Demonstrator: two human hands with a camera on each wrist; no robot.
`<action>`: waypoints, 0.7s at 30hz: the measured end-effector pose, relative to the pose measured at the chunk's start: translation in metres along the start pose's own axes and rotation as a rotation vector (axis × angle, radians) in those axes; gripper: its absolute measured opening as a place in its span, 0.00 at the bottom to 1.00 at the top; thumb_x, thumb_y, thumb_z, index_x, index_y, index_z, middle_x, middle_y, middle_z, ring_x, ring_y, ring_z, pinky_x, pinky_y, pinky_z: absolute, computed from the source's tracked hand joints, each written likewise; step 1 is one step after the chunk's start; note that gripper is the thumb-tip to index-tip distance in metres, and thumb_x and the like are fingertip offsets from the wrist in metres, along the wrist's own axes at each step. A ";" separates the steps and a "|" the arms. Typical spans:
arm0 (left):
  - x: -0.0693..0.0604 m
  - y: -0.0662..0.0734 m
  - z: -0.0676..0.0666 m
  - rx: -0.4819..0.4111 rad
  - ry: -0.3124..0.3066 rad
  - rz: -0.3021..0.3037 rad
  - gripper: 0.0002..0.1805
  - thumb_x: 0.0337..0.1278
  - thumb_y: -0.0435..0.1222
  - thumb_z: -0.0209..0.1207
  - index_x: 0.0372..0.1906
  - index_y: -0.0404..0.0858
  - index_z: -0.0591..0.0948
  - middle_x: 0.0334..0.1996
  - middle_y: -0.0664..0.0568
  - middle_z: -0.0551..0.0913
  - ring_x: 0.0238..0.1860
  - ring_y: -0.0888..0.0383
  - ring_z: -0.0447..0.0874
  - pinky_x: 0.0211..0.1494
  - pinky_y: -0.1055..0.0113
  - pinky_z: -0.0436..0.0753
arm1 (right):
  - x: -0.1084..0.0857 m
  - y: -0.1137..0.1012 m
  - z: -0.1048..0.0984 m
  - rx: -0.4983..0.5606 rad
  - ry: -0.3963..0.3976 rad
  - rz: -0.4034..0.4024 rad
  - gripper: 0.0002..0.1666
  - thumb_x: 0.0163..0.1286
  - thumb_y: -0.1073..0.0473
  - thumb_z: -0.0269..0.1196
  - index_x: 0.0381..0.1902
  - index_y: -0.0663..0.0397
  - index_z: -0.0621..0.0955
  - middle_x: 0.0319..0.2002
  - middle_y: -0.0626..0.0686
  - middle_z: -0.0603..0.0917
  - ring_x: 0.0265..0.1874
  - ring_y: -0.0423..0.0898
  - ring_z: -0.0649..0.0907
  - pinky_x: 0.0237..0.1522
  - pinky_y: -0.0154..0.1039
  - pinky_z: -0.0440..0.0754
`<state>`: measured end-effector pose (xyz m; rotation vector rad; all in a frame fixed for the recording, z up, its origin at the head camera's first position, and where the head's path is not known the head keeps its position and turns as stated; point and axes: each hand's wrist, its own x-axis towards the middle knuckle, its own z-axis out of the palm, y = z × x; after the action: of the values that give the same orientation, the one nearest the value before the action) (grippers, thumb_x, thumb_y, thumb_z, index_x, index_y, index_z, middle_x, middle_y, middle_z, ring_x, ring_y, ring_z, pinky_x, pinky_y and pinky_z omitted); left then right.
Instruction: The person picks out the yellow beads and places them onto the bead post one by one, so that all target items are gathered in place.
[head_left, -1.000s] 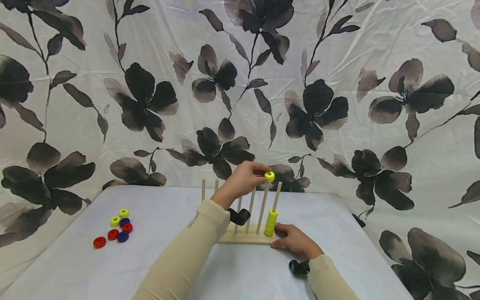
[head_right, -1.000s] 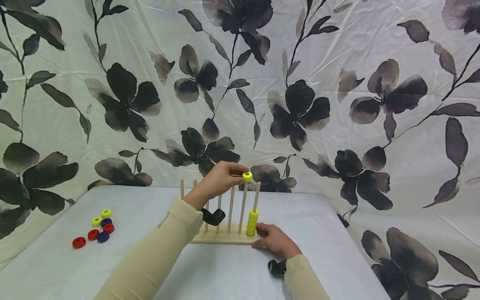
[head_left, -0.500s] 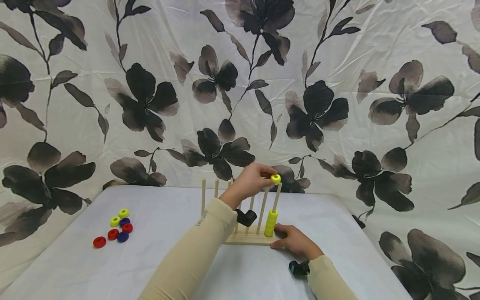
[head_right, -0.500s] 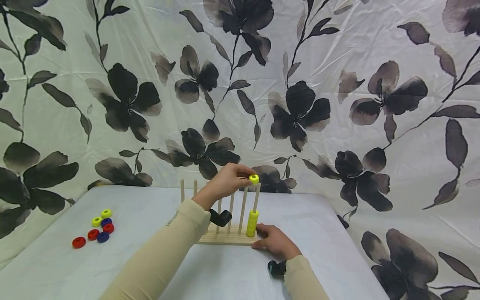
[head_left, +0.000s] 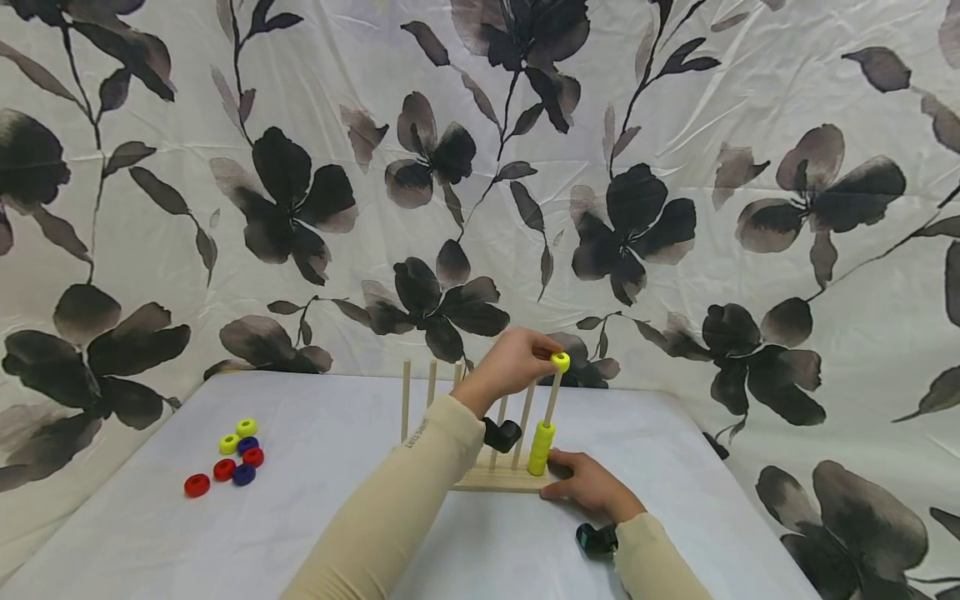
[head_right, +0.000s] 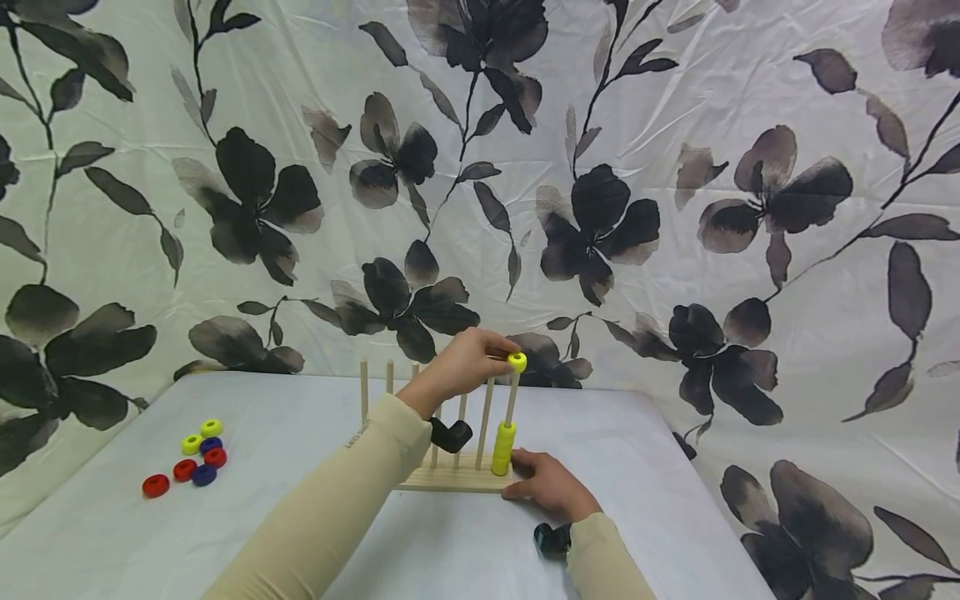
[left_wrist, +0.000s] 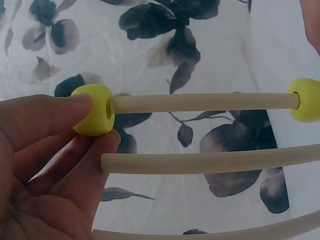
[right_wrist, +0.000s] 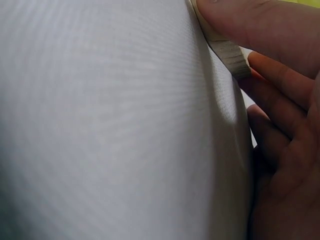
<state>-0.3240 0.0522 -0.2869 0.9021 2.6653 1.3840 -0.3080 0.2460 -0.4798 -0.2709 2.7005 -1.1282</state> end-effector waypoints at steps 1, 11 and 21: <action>0.001 0.000 0.001 0.005 -0.002 0.001 0.17 0.60 0.33 0.62 0.55 0.37 0.82 0.50 0.48 0.85 0.49 0.56 0.85 0.48 0.70 0.84 | 0.000 0.000 0.000 0.004 -0.001 0.000 0.45 0.50 0.48 0.75 0.67 0.48 0.73 0.70 0.57 0.70 0.72 0.61 0.63 0.70 0.66 0.56; 0.005 0.000 0.003 0.075 -0.003 0.014 0.17 0.59 0.32 0.62 0.54 0.37 0.83 0.50 0.48 0.85 0.50 0.56 0.84 0.49 0.69 0.83 | 0.000 0.001 0.000 0.016 -0.001 -0.028 0.45 0.50 0.48 0.75 0.67 0.46 0.74 0.69 0.57 0.70 0.72 0.61 0.63 0.70 0.65 0.56; 0.003 -0.001 0.000 0.087 -0.019 0.006 0.17 0.60 0.33 0.61 0.55 0.40 0.83 0.52 0.50 0.84 0.54 0.56 0.82 0.53 0.65 0.83 | 0.001 0.002 -0.001 0.006 -0.010 -0.035 0.46 0.51 0.48 0.75 0.67 0.49 0.73 0.69 0.58 0.70 0.71 0.62 0.63 0.69 0.66 0.57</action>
<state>-0.3267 0.0532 -0.2867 0.9265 2.7304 1.2624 -0.3089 0.2479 -0.4809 -0.3229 2.6936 -1.1405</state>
